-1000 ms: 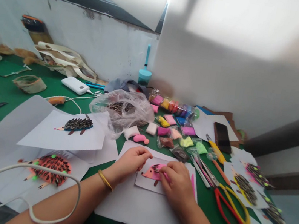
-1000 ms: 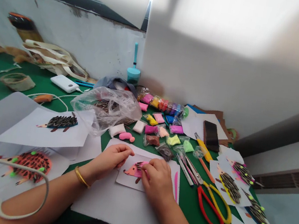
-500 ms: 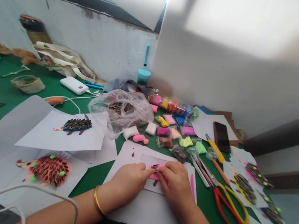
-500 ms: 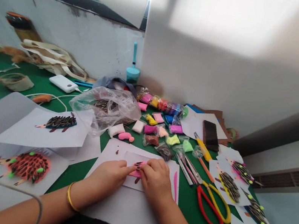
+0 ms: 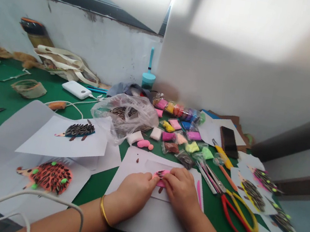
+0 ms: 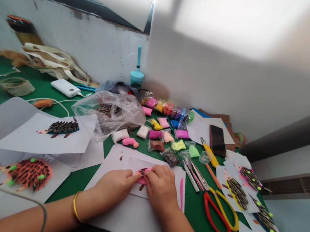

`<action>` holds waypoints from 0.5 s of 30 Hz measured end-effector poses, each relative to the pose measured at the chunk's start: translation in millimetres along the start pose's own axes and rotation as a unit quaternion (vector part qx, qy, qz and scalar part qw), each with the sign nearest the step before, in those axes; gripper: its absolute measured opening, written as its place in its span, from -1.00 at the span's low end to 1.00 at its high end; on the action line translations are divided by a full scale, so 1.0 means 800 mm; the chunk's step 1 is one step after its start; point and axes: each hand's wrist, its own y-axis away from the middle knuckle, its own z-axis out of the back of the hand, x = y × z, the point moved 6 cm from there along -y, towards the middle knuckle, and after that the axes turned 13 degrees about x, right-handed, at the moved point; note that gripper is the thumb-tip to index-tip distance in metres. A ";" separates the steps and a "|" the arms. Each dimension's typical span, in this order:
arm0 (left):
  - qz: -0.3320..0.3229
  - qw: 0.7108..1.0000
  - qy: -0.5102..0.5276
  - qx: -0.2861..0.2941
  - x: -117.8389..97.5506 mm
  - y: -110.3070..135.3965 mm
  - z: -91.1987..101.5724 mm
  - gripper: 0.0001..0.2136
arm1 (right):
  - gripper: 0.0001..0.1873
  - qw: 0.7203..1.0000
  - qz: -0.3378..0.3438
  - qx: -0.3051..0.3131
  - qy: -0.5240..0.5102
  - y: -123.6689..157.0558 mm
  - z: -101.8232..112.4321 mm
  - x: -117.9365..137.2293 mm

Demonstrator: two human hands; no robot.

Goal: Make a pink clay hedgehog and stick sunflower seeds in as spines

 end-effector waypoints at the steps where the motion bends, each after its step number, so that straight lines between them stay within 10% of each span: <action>1: 0.002 1.000 0.001 0.001 0.000 0.000 -0.001 -0.69 | -0.85 1.000 0.002 -0.001 0.000 0.000 0.000 0.001; 15: -0.001 0.999 0.037 0.007 0.001 -0.002 -0.003 -0.69 | -0.84 1.000 0.003 0.005 -0.002 0.001 -0.002 -0.001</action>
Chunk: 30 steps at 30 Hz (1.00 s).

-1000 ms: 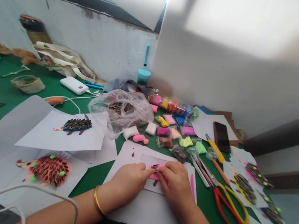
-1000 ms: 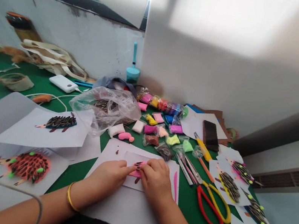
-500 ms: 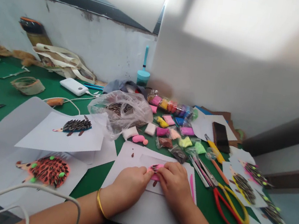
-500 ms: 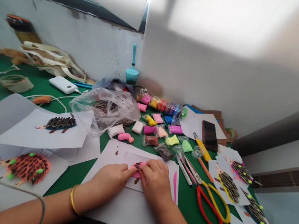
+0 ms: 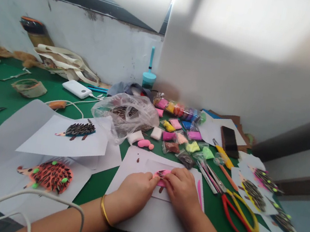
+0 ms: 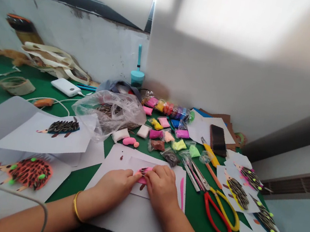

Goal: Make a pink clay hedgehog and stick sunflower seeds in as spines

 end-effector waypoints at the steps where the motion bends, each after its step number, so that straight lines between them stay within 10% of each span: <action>1: 0.001 1.000 0.001 0.002 0.000 0.000 0.000 -0.69 | -0.84 1.000 0.002 -0.002 0.001 0.000 0.001 0.000; 30: 0.009 0.997 0.070 0.011 0.007 0.000 0.006 -0.67 | -0.86 0.999 -0.014 -0.034 -0.037 0.006 0.016 -0.014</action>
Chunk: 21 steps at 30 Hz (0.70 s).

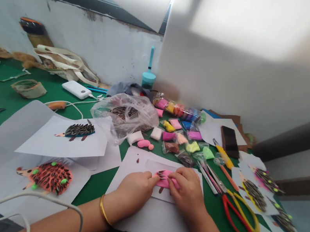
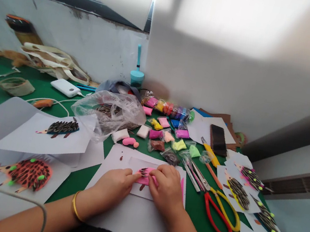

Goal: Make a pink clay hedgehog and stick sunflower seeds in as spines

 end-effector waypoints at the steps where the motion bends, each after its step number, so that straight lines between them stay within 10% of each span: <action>1: 0.001 1.000 0.003 0.001 0.001 0.000 0.001 -0.66 | -0.85 1.000 -0.006 -0.005 -0.008 0.000 0.002 -0.003; 7: -0.005 0.989 0.140 -0.049 0.011 0.001 0.023 -0.65 | -0.85 0.998 -0.040 -0.026 -0.037 0.001 0.006 -0.015; 11: -0.003 0.918 0.386 -0.095 0.030 -0.001 0.039 -0.69 | -0.84 0.997 -0.040 -0.041 -0.056 0.001 0.009 -0.010; 16: -0.055 0.802 0.594 0.005 0.016 -0.006 0.026 -0.49 | -0.80 0.990 0.057 -0.050 -0.119 0.002 0.013 0.022; 21: -0.106 0.759 0.639 0.067 -0.008 -0.004 0.019 -0.43 | -0.83 0.981 0.124 -0.025 -0.147 0.003 0.009 0.046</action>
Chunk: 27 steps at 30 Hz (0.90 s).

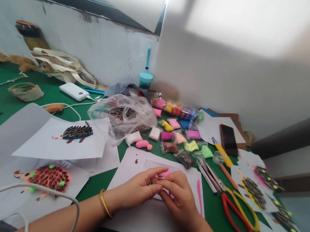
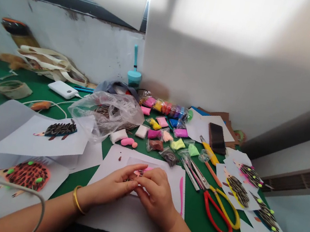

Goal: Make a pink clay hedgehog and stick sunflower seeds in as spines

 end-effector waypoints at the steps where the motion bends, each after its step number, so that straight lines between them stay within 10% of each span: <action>1: 0.005 1.000 0.009 0.006 0.000 0.000 -0.002 -0.42 | -0.85 1.000 0.002 0.000 -0.004 0.000 -0.001 0.001; 12: -0.009 0.987 -0.145 -0.073 -0.012 0.001 0.011 -0.84 | -0.91 0.998 -0.043 -0.032 -0.021 -0.001 0.011 -0.007; 27: -0.015 0.958 -0.270 -0.090 -0.007 0.000 0.018 -0.90 | -0.93 0.993 -0.077 -0.009 -0.090 0.002 0.008 -0.023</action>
